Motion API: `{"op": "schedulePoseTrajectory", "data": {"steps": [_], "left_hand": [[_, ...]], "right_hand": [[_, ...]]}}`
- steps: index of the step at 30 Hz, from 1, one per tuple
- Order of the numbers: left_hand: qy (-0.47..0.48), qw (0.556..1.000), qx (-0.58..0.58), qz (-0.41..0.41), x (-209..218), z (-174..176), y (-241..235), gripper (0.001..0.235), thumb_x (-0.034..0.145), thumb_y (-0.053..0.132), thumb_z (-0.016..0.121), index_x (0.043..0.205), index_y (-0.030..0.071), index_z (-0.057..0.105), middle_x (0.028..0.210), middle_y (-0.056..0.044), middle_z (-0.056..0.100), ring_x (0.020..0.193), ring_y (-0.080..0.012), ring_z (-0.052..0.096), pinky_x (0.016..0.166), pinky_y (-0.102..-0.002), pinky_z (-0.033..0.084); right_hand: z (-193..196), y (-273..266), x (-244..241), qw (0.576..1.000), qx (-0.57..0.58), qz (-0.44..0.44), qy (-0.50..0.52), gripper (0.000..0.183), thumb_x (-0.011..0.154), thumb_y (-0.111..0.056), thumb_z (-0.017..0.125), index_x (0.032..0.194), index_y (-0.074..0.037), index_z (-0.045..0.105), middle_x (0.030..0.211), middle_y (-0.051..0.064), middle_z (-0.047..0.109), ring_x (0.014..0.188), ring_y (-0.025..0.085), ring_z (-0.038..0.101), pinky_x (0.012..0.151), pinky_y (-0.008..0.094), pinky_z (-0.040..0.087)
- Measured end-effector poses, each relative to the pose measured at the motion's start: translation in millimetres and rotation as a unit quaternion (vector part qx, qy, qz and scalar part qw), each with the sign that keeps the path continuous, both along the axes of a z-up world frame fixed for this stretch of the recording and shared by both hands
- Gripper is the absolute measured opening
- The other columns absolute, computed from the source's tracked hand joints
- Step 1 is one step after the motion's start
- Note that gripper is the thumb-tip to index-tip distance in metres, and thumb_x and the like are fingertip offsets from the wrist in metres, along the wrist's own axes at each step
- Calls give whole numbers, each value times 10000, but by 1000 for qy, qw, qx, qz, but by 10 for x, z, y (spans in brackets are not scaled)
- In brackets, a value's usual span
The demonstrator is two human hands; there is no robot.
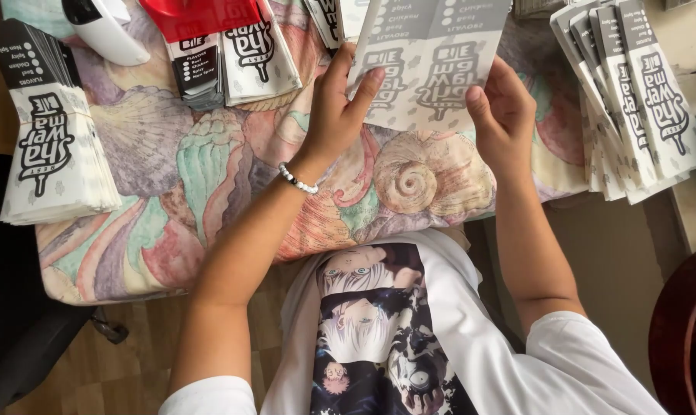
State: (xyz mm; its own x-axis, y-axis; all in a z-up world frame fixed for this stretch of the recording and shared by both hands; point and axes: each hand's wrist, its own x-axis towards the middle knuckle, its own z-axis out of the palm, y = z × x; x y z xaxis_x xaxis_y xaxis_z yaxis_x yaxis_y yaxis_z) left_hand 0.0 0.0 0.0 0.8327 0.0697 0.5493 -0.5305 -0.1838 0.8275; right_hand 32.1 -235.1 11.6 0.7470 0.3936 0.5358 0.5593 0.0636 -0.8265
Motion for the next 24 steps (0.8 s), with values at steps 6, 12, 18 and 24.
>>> {"op": "schedulePoseTrajectory", "data": {"steps": [6, 12, 18, 24], "left_hand": [[10, 1000, -7, 14, -14, -170, -62, 244, 1081, 339, 517, 1037, 99, 520, 685, 37, 406, 555, -70, 390, 495, -160, 351], [19, 975, -164, -149, -402, 14, 141, 681, 978, 739, 532, 1273, 129, 469, 1078, -22, 641, 1041, -146, 688, 877, -251, 672], [176, 980, 3, -87, -169, 137, 639, 453, 1007, 550, 486, 1115, 118, 566, 1077, -38, 653, 997, -123, 665, 706, -187, 580], [133, 956, 260, -18, 43, -266, 655, 357, 909, 281, 801, 1124, 43, 645, 1038, -100, 691, 909, -195, 684, 842, -276, 609]], "right_hand": [[-442, -79, 253, 993, 5, -121, -13, 252, 1130, -205, 653, 985, -2, 615, 896, 37, 611, 811, 126, 520, 703, 283, 406], [614, -723, 455, 961, -274, -24, -15, 156, 1203, -21, 782, 1235, 116, 714, 1001, 109, 668, 918, 131, 593, 730, 251, 471], [944, -51, 986, 703, -710, 18, -35, 334, 1073, -471, 589, 1158, -194, 754, 974, 37, 779, 807, 286, 693, 771, 384, 474], [524, 419, 946, 704, -704, 41, -79, 243, 1059, -288, 647, 1211, -145, 772, 1024, 75, 804, 897, 314, 763, 815, 473, 599]]}}
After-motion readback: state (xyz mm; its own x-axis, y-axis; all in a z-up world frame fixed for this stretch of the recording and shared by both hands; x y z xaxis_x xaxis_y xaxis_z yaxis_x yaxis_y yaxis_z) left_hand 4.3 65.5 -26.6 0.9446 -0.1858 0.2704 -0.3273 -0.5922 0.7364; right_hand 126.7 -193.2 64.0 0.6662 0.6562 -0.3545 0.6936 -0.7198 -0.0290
